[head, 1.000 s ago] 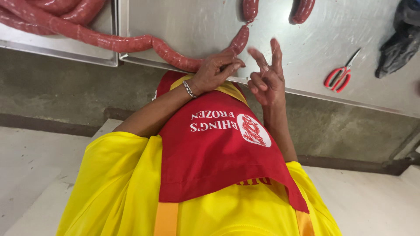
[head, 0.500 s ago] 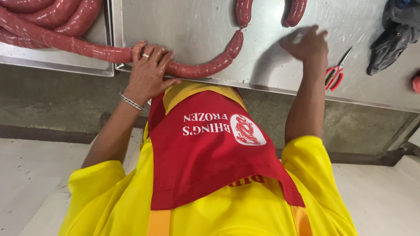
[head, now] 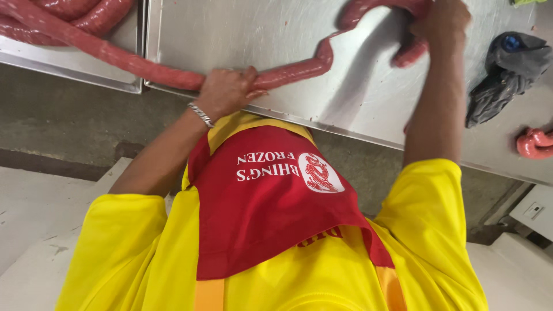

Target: The person ties long sausage casings into individual links using a thin white string, securing the ends and cutting the string with scissors.

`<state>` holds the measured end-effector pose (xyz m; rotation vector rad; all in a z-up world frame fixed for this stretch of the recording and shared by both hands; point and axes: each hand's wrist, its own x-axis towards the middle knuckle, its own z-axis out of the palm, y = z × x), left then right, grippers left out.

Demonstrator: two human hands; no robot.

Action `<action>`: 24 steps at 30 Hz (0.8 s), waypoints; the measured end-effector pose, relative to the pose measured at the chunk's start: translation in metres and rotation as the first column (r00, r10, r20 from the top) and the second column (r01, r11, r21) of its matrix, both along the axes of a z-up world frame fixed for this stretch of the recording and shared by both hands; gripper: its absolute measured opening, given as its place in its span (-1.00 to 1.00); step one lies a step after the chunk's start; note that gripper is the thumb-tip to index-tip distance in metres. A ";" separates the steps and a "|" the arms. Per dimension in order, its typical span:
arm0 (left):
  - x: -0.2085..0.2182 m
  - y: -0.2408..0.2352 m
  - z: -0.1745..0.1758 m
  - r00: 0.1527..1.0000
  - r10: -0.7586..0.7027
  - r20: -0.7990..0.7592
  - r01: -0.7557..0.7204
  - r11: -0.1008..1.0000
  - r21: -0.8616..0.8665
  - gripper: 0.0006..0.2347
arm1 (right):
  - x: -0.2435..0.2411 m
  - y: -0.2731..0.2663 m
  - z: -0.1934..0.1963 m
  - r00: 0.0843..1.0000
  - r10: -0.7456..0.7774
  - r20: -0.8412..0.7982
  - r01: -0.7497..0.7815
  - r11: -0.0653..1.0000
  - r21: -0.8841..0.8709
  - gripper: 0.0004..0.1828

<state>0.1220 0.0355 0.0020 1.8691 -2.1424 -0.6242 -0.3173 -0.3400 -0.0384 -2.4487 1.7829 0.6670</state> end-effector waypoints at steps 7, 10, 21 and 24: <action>-0.081 -0.043 -0.019 0.987 -0.121 -0.106 0.115 0.991 -0.064 -0.72 | -0.020 0.039 0.037 0.999 0.026 -0.023 -0.028 0.996 -0.088 0.11; -0.071 -0.032 -0.025 0.998 -0.061 -0.020 0.060 0.997 -0.038 -0.79 | 0.003 0.070 0.029 0.942 0.232 0.243 -0.205 0.970 -0.131 -0.44; -0.090 -0.051 -0.019 0.993 0.080 0.090 -0.060 0.977 -0.204 -0.63 | 0.016 0.063 0.003 0.895 0.381 0.230 -0.355 0.923 -0.145 -0.66; -0.091 -0.057 -0.030 0.996 -0.036 -0.079 0.028 0.994 -0.105 -0.78 | 0.021 0.063 0.005 0.899 0.409 0.154 -0.381 0.907 -0.181 -0.60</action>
